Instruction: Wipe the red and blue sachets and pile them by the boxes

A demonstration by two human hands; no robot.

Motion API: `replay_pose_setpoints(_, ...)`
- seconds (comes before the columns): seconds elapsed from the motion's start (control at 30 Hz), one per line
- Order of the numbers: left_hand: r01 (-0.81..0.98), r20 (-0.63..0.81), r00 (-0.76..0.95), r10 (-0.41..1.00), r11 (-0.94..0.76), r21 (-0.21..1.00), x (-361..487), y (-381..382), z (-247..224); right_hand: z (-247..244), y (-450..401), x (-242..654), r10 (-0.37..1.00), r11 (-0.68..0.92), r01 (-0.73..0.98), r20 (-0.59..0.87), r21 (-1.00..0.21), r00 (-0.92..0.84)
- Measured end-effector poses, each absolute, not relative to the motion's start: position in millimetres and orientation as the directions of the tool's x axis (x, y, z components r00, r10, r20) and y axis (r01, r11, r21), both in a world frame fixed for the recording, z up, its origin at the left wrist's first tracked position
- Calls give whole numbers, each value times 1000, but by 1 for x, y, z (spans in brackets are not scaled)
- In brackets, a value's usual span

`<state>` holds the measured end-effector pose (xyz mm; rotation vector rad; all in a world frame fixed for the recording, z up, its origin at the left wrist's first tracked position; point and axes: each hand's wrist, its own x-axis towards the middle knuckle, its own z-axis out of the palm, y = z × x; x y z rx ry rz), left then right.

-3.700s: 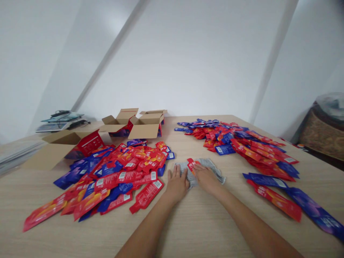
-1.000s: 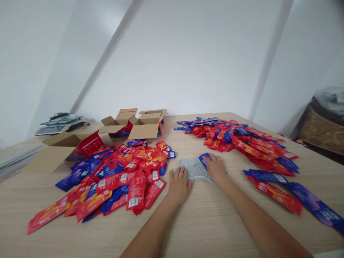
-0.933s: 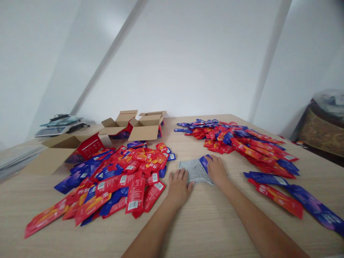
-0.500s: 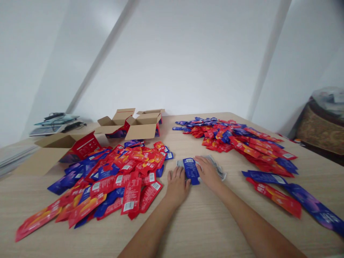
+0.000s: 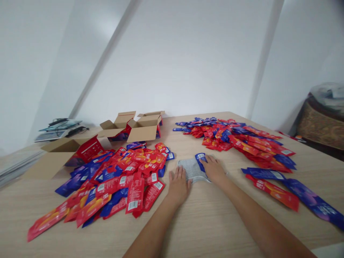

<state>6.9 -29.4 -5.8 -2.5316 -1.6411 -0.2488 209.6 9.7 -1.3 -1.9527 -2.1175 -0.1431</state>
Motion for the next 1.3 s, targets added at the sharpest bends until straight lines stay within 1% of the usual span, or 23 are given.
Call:
replay_pose_setpoints(0.1,916,210,391,896,-400,4,6,-27,-9,-7,13,217,950,108,976,308,-188,-46)
replay_pose_setpoints(0.23,912,199,396,896,-409,31,6,-25,-11,-8,21,216,919,186,907,395,-378,-24)
replay_pose_setpoints(0.37,909,183,403,897,-416,34,5,-25,-8,-4,27,216,885,341,746,463,-572,-49)
replay_pose_setpoints(0.43,909,177,404,897,-416,35,5,-26,-7,-3,26,218,888,398,652,450,-646,-95)
replay_pose_setpoints(0.47,908,176,405,897,-417,38,5,-26,-6,-3,25,219,892,412,625,434,-664,-126)
replay_pose_setpoints(0.53,908,175,404,898,-417,45,6,-27,-5,-3,23,220,893,430,638,404,-639,-197)
replay_pose_setpoints(0.57,907,175,405,898,-418,46,5,-27,-5,-2,21,220,890,438,674,395,-595,-229)
replay_pose_setpoints(0.67,902,179,415,892,-429,47,5,-28,-4,0,17,216,880,435,806,381,-401,-285)
replay_pose_setpoints(0.73,900,184,418,889,-433,46,5,-29,-3,3,16,213,873,423,855,388,-301,-295)
replay_pose_setpoints(0.77,901,183,418,890,-432,45,5,-29,-3,4,16,211,871,420,866,390,-271,-300)
replay_pose_setpoints(0.83,905,175,412,894,-424,35,5,-29,-2,9,16,209,871,415,874,388,-253,-302)
replay_pose_setpoints(0.9,909,162,406,899,-415,25,5,-29,-2,15,15,208,866,425,859,406,-285,-293)
replay_pose_setpoints(0.97,911,154,404,902,-411,18,6,-29,-1,23,12,206,836,453,809,494,-375,-238)
replay_pose_setpoints(1.03,910,150,406,902,-413,20,6,-29,-1,31,7,203,790,468,711,608,-525,-71)
replay_pose_setpoints(1.07,909,151,408,900,-416,23,6,-29,-1,34,6,202,774,467,641,632,-609,37)
replay_pose_setpoints(1.1,908,155,410,899,-419,27,6,-29,-1,35,5,200,771,461,563,624,-686,128)
replay_pose_setpoints(1.13,906,161,412,897,-422,29,6,-29,-1,34,5,198,784,450,491,593,-746,183)
replay_pose_setpoints(1.17,906,168,412,895,-423,30,6,-29,-1,32,6,196,810,430,446,553,-785,193)
replay_pose_setpoints(1.2,906,175,411,895,-422,28,7,-29,-1,29,7,195,838,402,444,517,-800,173)
replay_pose_setpoints(1.23,908,179,408,895,-419,24,7,-29,-2,25,9,193,859,372,490,492,-788,140)
replay_pose_setpoints(1.27,910,181,404,897,-414,18,7,-29,-2,20,9,192,872,345,571,480,-745,99)
replay_pose_setpoints(1.3,912,182,401,898,-410,12,7,-29,-3,16,9,190,878,329,663,476,-672,46)
